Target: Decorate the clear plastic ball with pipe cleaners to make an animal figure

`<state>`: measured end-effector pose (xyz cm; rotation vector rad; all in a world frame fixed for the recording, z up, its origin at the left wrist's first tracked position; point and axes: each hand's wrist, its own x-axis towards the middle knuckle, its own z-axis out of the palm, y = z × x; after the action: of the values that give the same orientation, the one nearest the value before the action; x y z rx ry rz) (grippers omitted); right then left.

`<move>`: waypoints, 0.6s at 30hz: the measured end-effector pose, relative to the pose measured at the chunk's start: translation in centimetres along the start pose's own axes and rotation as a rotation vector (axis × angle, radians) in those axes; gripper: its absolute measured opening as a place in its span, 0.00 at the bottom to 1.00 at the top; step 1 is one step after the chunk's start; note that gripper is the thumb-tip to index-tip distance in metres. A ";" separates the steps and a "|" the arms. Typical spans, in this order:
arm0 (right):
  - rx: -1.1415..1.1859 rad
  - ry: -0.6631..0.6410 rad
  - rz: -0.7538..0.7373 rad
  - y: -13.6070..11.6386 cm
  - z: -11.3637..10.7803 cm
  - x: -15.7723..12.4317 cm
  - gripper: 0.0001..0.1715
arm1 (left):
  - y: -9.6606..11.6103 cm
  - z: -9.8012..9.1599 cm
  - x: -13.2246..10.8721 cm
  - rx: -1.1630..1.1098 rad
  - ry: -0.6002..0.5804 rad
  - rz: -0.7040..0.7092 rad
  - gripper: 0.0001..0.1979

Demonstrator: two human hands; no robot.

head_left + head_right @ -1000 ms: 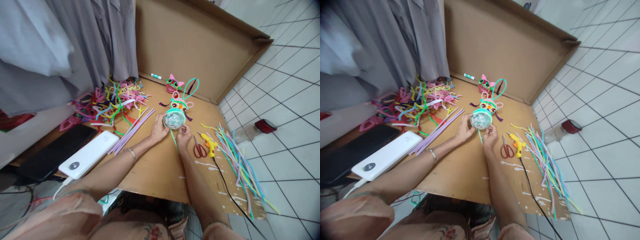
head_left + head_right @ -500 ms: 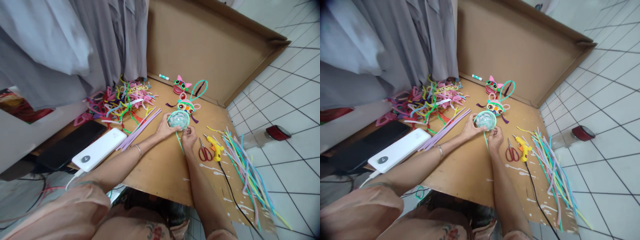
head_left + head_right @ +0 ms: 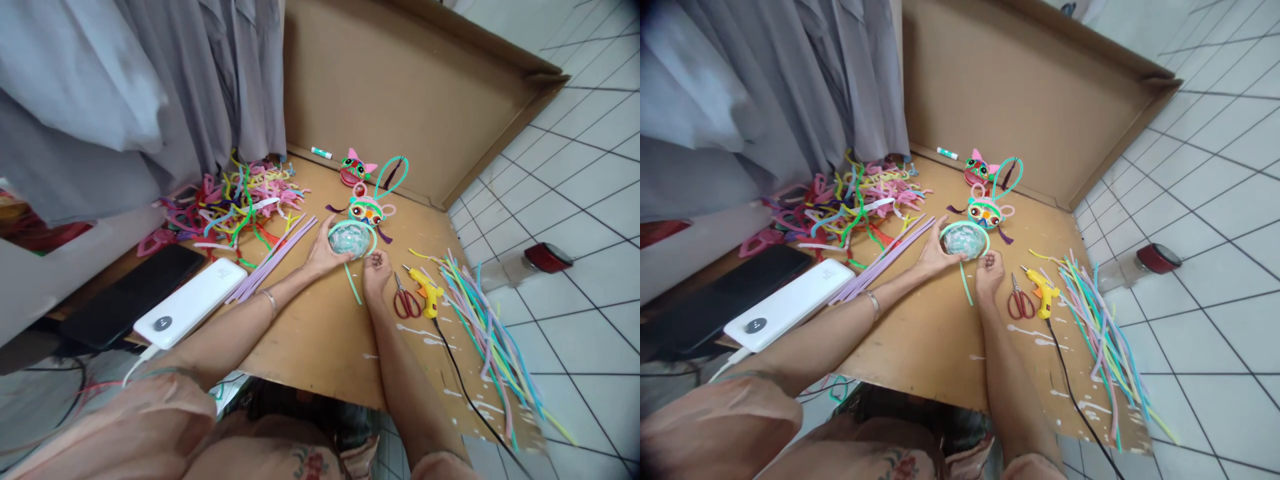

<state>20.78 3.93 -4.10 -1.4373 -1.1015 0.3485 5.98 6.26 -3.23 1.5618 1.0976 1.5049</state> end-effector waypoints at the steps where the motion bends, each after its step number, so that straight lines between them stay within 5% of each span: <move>1: 0.005 0.007 0.008 0.0 0.0 0.1 0.07 | -0.1 0.0 0.0 -0.001 0.001 0.008 0.52; 18: 0.140 0.189 0.028 1.1 -0.4 0.9 0.09 | -0.9 -0.6 0.6 0.006 -0.038 0.019 0.51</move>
<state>22.04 4.60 -4.65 -1.3337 -0.8879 0.2972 5.24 7.13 -3.72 1.6025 1.0691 1.4795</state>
